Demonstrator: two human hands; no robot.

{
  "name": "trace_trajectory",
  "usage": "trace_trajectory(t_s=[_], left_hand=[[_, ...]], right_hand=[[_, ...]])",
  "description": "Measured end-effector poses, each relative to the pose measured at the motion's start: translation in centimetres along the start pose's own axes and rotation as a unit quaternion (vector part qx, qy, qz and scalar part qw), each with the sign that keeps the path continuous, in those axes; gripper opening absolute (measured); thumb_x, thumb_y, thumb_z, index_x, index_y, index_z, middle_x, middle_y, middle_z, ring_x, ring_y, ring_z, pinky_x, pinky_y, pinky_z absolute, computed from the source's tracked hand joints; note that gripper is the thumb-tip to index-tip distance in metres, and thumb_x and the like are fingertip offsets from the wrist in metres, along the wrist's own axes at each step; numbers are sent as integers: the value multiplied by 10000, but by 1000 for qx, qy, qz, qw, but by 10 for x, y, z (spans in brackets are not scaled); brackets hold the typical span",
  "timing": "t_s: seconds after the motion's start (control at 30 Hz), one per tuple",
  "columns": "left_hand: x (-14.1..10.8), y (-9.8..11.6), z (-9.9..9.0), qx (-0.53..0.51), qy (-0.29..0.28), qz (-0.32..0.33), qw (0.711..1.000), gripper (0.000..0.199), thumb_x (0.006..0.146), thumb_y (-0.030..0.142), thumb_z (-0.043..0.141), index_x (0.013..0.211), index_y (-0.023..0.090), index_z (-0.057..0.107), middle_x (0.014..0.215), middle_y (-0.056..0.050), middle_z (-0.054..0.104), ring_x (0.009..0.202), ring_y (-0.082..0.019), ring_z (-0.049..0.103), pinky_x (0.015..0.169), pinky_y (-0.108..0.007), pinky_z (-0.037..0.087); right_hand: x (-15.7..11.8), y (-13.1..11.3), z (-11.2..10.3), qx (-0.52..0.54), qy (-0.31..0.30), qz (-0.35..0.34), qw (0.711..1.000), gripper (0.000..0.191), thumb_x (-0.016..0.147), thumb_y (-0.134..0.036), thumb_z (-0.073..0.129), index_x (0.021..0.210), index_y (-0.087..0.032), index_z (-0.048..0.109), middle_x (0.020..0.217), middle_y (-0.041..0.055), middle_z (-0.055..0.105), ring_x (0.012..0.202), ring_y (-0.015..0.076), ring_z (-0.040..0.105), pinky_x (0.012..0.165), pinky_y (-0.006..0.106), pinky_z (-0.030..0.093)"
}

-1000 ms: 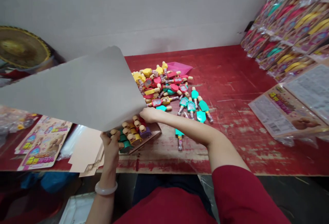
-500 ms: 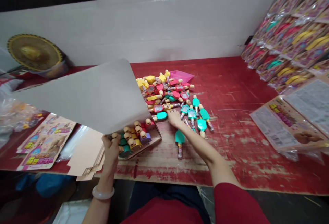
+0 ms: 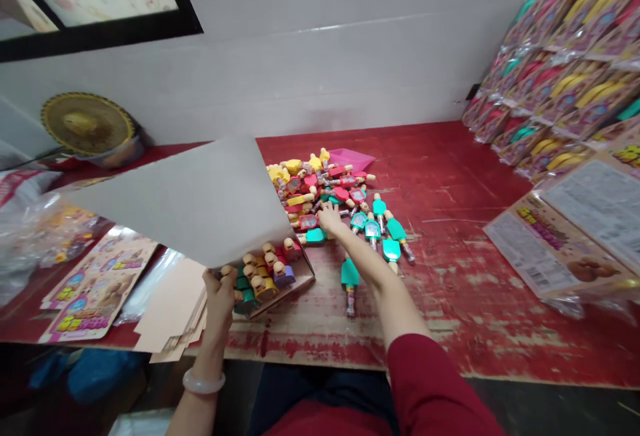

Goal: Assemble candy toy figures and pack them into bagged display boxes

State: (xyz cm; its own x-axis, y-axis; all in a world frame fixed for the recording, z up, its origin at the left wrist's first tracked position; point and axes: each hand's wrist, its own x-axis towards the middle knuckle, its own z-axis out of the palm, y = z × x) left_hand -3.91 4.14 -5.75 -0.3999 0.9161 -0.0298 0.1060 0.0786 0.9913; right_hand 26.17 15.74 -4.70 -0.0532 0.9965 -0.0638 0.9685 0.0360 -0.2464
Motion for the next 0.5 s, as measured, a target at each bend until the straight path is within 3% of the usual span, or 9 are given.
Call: trace_trajectory(t_s=[0.07,0.17,0.23,0.3,0.37,0.5], left_hand=[[0,-2,0,1,6,15,1000,423,744,354,673,1064,245,418,865,45,466,712,-114,484,711,-281,456],[-1,-3,0,13,10,18,1000,399,749,347,669,1056,241,438,918,32,489,776,-126,504,774,-298,467],[-1,-3,0,19,19,31,999,369,748,330,661,1039,234,454,945,23,507,845,-142,521,837,-311,462],[-1,-3,1,17,27,46,998,362,742,316,657,1036,226,466,972,14,522,922,-159,528,902,-325,447],[0,-4,1,10,28,51,998,374,742,316,660,1052,224,471,995,9,529,966,-168,528,939,-334,437],[0,-7,0,-2,12,39,999,393,761,333,661,1082,234,456,998,6,526,974,-167,532,943,-334,445]], right_hand=[[-20,8,-14,26,-9,-9,1000,298,915,-201,548,1186,-77,558,1176,213,641,1082,269,583,885,343,431],[-76,32,-44,71,-19,-23,997,268,958,-233,478,1199,-119,508,993,92,691,862,186,647,732,260,472],[-117,41,-68,139,-11,-67,988,245,955,-236,474,1180,-147,512,957,58,691,824,169,655,711,250,488],[-149,33,-83,185,-3,-136,973,254,938,-225,510,1185,-177,543,1021,63,693,903,181,662,774,272,501],[-164,11,-82,148,-19,-186,971,272,921,-168,523,1186,-187,581,1097,86,686,987,201,656,829,293,495],[-154,-37,-46,-11,-72,-217,974,403,862,-7,444,1207,-141,604,1164,148,657,997,229,655,766,294,491]])
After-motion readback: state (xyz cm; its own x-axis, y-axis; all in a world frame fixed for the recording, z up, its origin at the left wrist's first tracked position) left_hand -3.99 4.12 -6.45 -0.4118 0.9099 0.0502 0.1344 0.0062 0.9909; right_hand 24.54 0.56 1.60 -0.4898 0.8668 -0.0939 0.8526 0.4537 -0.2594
